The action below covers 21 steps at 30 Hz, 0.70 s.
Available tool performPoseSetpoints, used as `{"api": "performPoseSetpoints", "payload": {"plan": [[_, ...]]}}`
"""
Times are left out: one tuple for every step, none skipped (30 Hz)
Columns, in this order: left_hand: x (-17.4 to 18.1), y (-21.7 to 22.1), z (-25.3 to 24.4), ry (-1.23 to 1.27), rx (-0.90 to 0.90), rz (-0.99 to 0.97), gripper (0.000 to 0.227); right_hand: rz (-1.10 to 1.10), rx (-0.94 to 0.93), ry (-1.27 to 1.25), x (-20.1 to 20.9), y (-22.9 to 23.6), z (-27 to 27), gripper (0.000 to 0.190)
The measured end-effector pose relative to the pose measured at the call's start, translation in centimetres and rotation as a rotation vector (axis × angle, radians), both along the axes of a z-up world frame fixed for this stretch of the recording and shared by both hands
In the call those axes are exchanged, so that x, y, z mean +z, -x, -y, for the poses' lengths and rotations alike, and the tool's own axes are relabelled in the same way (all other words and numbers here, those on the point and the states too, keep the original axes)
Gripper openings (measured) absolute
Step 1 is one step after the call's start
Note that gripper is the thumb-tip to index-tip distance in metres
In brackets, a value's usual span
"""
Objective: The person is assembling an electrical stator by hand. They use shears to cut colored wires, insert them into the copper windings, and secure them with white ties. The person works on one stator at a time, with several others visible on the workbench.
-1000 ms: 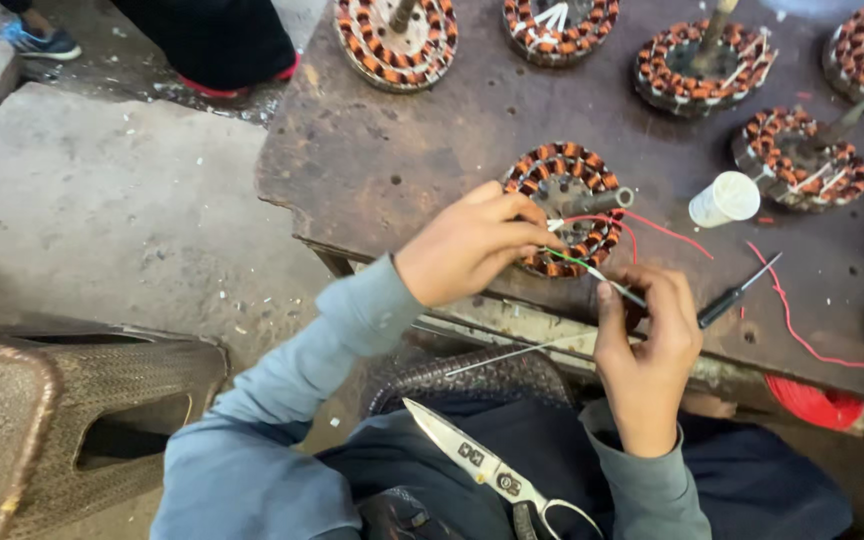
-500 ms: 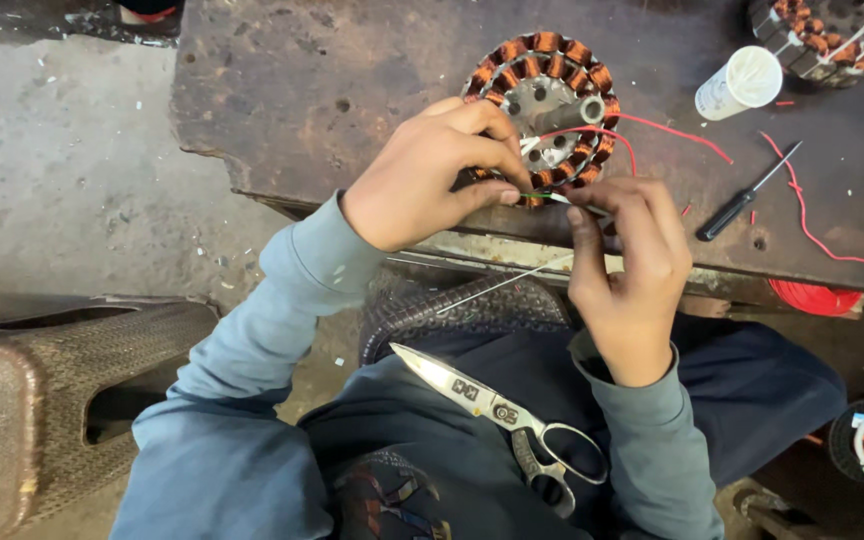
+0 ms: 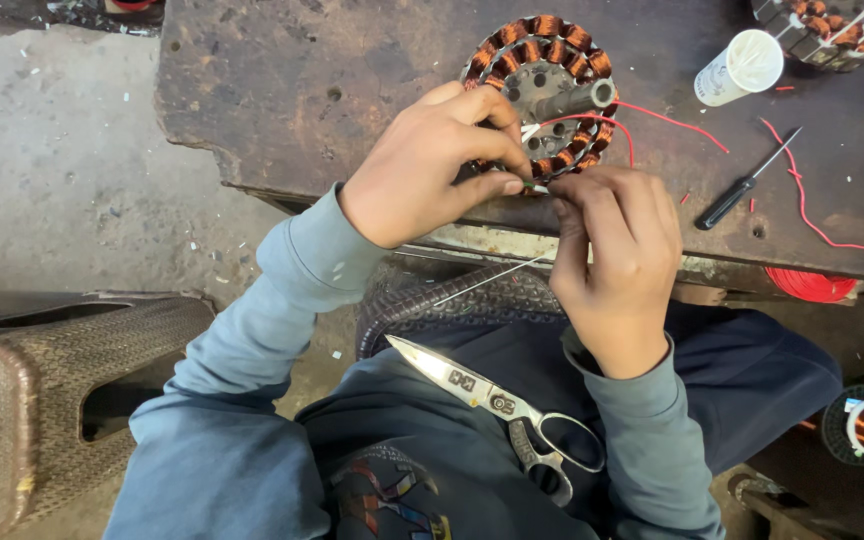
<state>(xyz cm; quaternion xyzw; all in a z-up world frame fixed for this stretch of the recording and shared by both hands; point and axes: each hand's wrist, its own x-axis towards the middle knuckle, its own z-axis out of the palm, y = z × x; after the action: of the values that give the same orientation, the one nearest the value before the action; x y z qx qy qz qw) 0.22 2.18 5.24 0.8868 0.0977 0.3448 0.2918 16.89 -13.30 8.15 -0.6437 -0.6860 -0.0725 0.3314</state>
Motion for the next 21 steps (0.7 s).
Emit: {"api": "performPoseSetpoints", "payload": {"plan": [[0.0, 0.0, 0.0, -0.002, 0.002, 0.001, 0.018, 0.007, 0.004, 0.000, 0.0, 0.0, -0.1, 0.022], [-0.1, 0.1, 0.1, -0.003, 0.004, 0.002, 0.018, 0.015, 0.008, -0.001, -0.1, 0.1, -0.1, 0.023], [0.0, 0.1, 0.1, -0.006, 0.005, 0.004, 0.017, 0.023, 0.011, -0.003, -0.1, 0.1, -0.2, 0.023], [0.0, 0.1, 0.0, -0.004, 0.004, 0.005, 0.017, 0.014, 0.017, -0.001, -0.1, 0.0, -0.2, 0.023], [0.0, 0.1, 0.0, -0.002, 0.002, 0.006, 0.017, 0.006, 0.023, 0.002, -0.2, 0.0, -0.2, 0.023], [0.0, 0.0, 0.0, 0.001, 0.000, 0.007, 0.017, -0.003, 0.029, 0.004, -0.2, -0.1, -0.3, 0.023], [0.0, 0.0, 0.0, -0.006, 0.003, 0.007, 0.016, -0.023, 0.040, 0.004, -0.3, -0.2, -0.3, 0.021], [-0.1, -0.1, 0.0, -0.012, 0.007, 0.006, 0.016, -0.044, 0.051, 0.004, -0.4, -0.2, -0.3, 0.020], [-0.1, -0.1, 0.0, -0.017, 0.010, 0.006, 0.016, -0.064, 0.063, 0.005, -0.5, -0.2, -0.4, 0.018], [-0.2, -0.1, 0.1, -0.013, 0.012, 0.007, 0.016, -0.071, 0.041, 0.021, -0.6, -0.2, -0.4, 0.016], [-0.2, -0.1, 0.1, -0.011, 0.015, 0.008, 0.015, -0.079, 0.020, 0.035, -0.6, -0.2, -0.5, 0.014], [-0.2, -0.1, 0.0, -0.009, 0.017, 0.010, 0.015, -0.086, 0.000, 0.050, -0.7, -0.1, -0.6, 0.012], [-0.3, -0.1, 0.0, -0.005, 0.004, 0.016, 0.016, -0.140, 0.001, 0.063, -0.7, 0.0, -0.7, 0.011], [-0.3, 0.0, -0.1, -0.001, -0.009, 0.021, 0.018, -0.194, 0.003, 0.075, -0.8, 0.1, -0.7, 0.011], [-0.3, 0.0, -0.2, 0.002, -0.022, 0.028, 0.019, -0.247, 0.004, 0.087, -0.7, 0.2, -0.8, 0.010], [-0.3, 0.0, -0.4, 0.000, -0.032, 0.031, 0.020, -0.316, -0.038, 0.119, -0.6, 0.2, -0.7, 0.015], [-0.2, 0.1, -0.5, -0.003, -0.040, 0.035, 0.022, -0.386, -0.078, 0.151, -0.4, 0.2, -0.6, 0.020], [-0.2, 0.1, -0.7, -0.006, -0.048, 0.039, 0.024, -0.456, -0.116, 0.185, -0.2, 0.2, -0.6, 0.024], [-0.2, 0.1, -0.9, -0.006, -0.047, 0.032, 0.024, -0.433, -0.090, 0.157, -0.1, 0.2, -0.4, 0.021], [-0.3, 0.1, -1.0, -0.005, -0.046, 0.026, 0.023, -0.411, -0.064, 0.129, 0.0, 0.1, -0.3, 0.017], [-0.3, 0.2, -1.1, -0.005, -0.046, 0.019, 0.024, -0.389, -0.037, 0.102, 0.1, 0.0, -0.1, 0.014]]}}
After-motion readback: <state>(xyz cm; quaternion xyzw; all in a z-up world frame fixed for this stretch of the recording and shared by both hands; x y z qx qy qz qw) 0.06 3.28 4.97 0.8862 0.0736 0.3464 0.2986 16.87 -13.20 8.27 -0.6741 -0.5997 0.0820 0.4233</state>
